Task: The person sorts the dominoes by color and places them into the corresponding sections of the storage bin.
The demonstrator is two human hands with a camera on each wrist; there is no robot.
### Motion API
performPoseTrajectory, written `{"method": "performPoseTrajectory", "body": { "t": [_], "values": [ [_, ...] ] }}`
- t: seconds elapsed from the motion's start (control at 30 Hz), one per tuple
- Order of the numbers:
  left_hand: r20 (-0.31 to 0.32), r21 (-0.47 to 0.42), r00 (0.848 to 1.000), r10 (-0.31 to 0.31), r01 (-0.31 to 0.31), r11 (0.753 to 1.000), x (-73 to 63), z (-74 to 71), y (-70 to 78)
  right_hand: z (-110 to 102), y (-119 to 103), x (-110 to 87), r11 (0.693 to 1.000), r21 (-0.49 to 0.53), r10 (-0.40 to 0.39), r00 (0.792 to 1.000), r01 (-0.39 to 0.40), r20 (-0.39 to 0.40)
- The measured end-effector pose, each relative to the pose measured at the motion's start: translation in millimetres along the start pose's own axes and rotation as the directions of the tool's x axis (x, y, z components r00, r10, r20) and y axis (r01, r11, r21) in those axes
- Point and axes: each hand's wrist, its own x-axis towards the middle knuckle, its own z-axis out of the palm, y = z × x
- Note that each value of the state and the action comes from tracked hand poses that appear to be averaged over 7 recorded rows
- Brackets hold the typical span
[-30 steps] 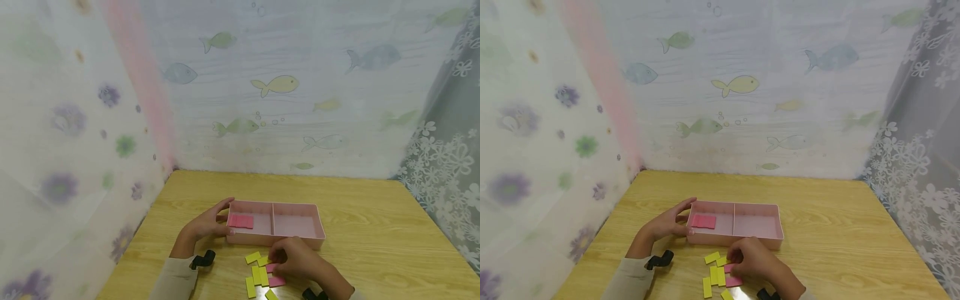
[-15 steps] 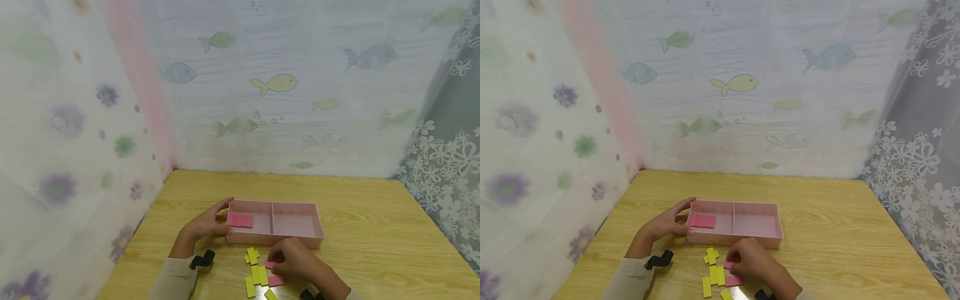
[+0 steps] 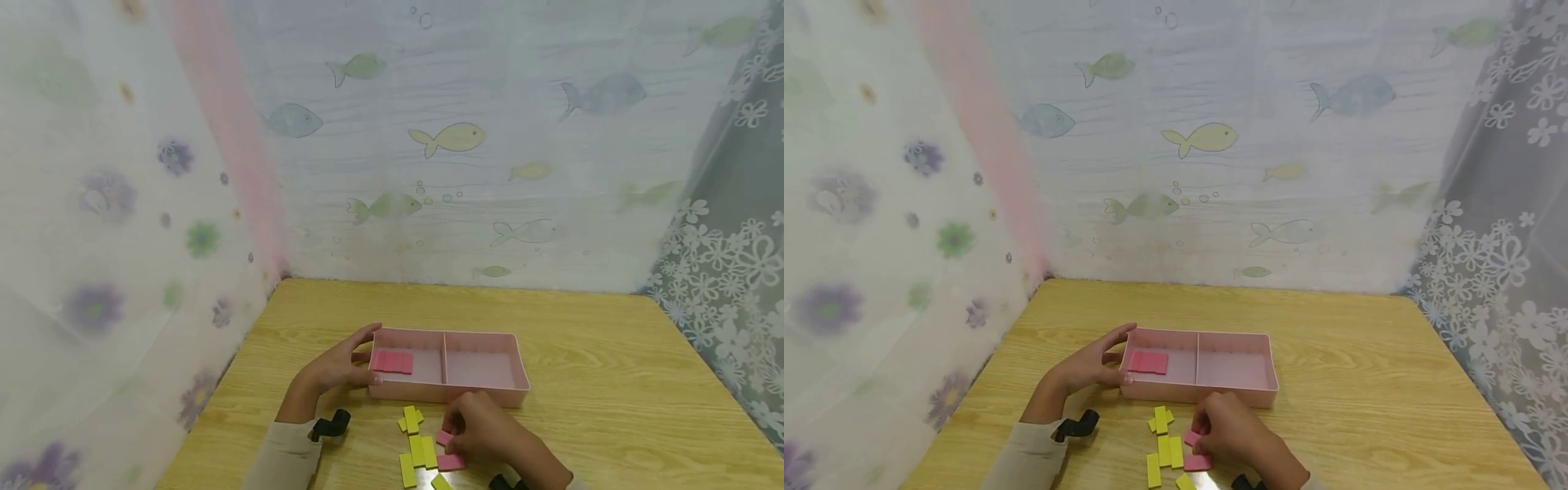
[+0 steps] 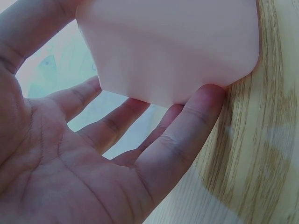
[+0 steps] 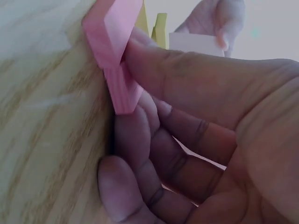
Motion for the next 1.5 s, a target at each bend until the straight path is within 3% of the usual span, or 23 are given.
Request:
{"method": "performPoseTrajectory", "body": {
  "t": [0.53,0.9,1.23,1.5],
  "values": [
    [-0.018,0.000,1.000,0.003,-0.003,1.000,-6.3,8.8,1.2,-3,0,-10.4,0.997,0.067,0.033,0.999,-0.034,0.015],
    [-0.031,0.015,1.000,0.000,0.001,1.000,-7.8,10.5,2.1,-2,-1,-12.1,0.995,0.087,0.053,0.998,-0.050,-0.026],
    [-0.033,0.017,0.999,-0.005,0.005,1.000,-8.4,9.8,4.5,-2,-6,-9.9,0.982,0.177,0.081,0.996,-0.073,-0.036],
    [-0.036,0.015,0.999,-0.009,0.009,1.000,-8.4,9.4,3.8,-7,-12,-9.5,0.981,0.159,0.122,0.992,-0.115,-0.033]
  ]
}}
